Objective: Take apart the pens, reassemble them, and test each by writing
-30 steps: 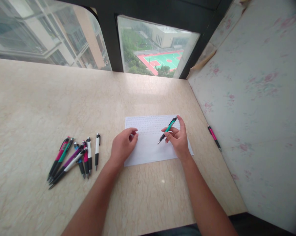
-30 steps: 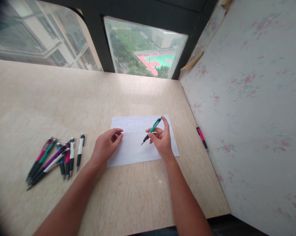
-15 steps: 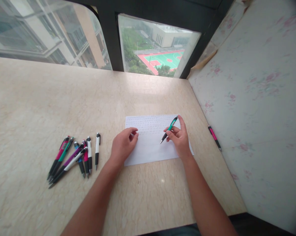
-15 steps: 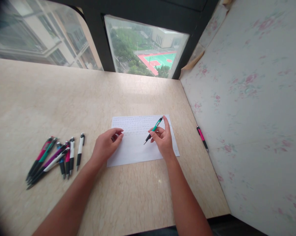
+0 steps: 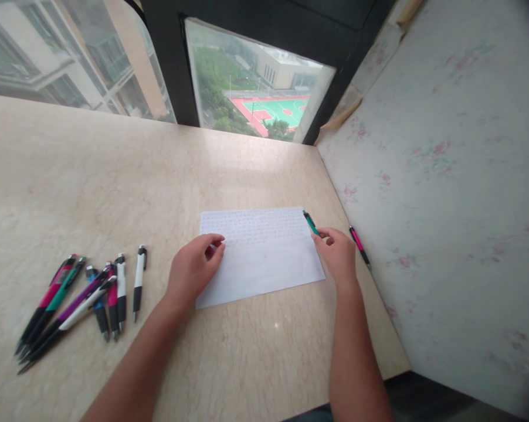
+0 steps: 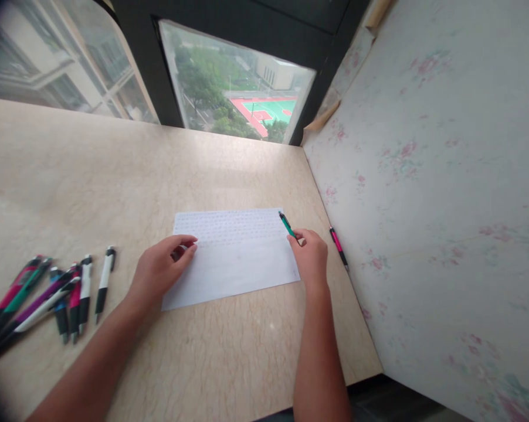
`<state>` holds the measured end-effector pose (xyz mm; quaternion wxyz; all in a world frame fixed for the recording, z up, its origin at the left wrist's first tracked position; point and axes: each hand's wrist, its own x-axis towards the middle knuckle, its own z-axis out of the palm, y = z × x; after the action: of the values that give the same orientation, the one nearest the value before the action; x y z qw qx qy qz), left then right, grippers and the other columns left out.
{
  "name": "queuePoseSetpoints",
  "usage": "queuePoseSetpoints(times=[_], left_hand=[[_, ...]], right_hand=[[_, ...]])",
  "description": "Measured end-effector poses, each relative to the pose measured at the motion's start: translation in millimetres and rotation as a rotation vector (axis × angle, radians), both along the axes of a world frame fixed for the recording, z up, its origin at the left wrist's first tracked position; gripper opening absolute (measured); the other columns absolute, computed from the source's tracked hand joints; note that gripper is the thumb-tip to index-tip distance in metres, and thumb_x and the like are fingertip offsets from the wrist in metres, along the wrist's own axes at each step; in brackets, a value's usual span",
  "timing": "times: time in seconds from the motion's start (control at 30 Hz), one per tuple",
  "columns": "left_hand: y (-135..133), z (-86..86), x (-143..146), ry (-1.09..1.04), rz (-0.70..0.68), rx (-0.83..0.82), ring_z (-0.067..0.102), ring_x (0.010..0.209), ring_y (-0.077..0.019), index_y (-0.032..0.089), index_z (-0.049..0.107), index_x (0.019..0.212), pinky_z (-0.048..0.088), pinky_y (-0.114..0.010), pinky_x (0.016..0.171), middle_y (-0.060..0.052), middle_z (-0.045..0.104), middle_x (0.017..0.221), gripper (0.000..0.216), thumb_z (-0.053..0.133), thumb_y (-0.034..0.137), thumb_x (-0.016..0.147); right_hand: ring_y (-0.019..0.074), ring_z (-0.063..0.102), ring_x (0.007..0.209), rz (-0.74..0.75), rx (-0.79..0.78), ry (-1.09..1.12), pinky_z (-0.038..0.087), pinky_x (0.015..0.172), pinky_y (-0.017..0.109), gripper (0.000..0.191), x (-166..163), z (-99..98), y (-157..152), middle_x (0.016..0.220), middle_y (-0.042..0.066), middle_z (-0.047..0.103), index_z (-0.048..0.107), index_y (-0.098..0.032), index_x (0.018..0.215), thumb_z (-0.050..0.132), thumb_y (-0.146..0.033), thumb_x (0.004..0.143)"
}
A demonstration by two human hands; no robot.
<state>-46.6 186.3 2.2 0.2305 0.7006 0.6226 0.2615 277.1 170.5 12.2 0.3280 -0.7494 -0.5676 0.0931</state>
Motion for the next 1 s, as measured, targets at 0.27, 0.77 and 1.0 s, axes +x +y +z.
queuePoseSetpoints(times=[0.27,0.77,1.0], left_hand=[[1.3,0.2,-0.5,0.009,0.01,0.004,0.064,0.07,-0.0186,0.022,0.067,0.098,0.048,-0.031,0.068,-0.003,0.071,0.084,0.023,0.053,0.036,0.085],[0.8,5.1,0.9,0.013,0.015,-0.031,0.063,0.071,-0.018,0.021,0.067,0.098,0.047,-0.031,0.07,-0.004,0.071,0.087,0.027,0.051,0.038,0.085],[1.3,4.7,1.0,0.017,0.018,-0.037,0.063,0.071,-0.0179,0.021,0.067,0.098,0.046,-0.031,0.069,-0.003,0.071,0.086,0.026,0.052,0.037,0.085]], right_hand=[[0.0258,0.067,0.076,-0.324,-0.25,-0.279,0.043,0.065,0.032,0.027,60.0,-8.7,-22.8,0.088,0.011,0.075,0.076,-0.018,0.096,0.06,-0.031,0.078],[0.0233,0.067,0.076,-0.337,-0.25,-0.205,0.044,0.069,0.031,0.027,69.5,-12.6,-30.3,0.085,0.008,0.076,0.076,-0.019,0.088,0.054,-0.032,0.078],[0.0234,0.067,0.075,-0.334,-0.277,-0.173,0.043,0.067,0.03,0.026,63.5,-9.2,-29.2,0.082,0.008,0.075,0.074,-0.018,0.083,0.056,-0.036,0.078]])
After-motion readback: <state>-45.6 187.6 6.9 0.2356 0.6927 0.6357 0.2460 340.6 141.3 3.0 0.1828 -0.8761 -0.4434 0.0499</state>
